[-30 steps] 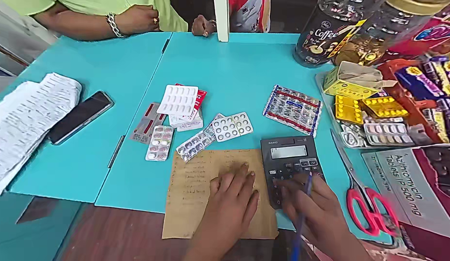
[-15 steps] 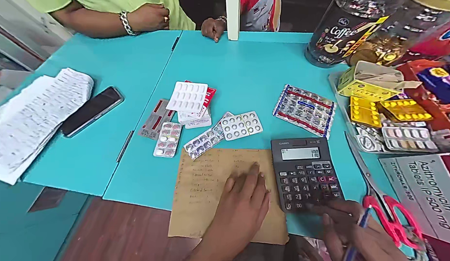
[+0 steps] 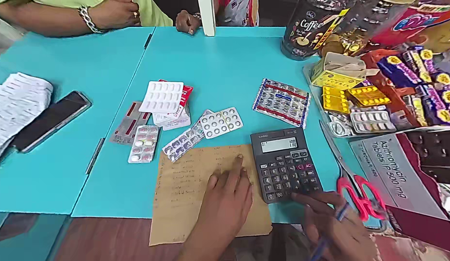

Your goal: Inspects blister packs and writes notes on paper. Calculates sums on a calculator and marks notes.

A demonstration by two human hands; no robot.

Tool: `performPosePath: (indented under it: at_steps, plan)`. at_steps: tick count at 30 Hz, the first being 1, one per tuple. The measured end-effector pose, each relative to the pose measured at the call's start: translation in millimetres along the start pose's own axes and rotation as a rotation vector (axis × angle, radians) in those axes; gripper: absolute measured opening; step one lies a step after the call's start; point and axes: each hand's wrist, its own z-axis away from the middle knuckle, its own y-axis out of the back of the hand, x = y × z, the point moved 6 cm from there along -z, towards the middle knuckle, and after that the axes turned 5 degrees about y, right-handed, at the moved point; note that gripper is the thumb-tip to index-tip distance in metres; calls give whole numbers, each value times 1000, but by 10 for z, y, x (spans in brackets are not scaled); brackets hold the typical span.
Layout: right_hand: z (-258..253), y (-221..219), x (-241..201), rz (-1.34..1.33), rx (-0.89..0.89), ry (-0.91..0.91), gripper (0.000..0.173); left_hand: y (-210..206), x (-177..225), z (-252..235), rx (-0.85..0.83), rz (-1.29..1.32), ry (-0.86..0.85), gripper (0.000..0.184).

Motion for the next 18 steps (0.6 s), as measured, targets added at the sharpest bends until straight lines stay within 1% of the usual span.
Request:
performPosePath:
  at_steps: [1, 3, 7, 10, 14, 15, 18]
  plan:
    - [-23, -26, 4, -3, -47, 20, 19, -2, 0, -2, 1, -2, -1, 34]
    - [-87, -38, 15, -5, -85, 30, 18, -6, 1, -1, 1, -3, -1, 34]
    - [-175, -123, 45, -3, -89, 20, 16, 2, 0, -9, 0, 1, -1, 33]
    - [-231, -195, -19, -56, -81, 50, 17, -3, -6, -7, -5, 2, 5, 33]
    - [-289, -373, -93, -66, -195, 66, 15, -6, 2, 2, -10, -7, 8, 34]
    - [-301, -358, -97, -60, -185, 63, 14, -8, 2, -1, -8, -6, 8, 35]
    - [-271, -176, -63, -60, -72, 2, 14, -13, -7, 0, 10, -8, 8, 36]
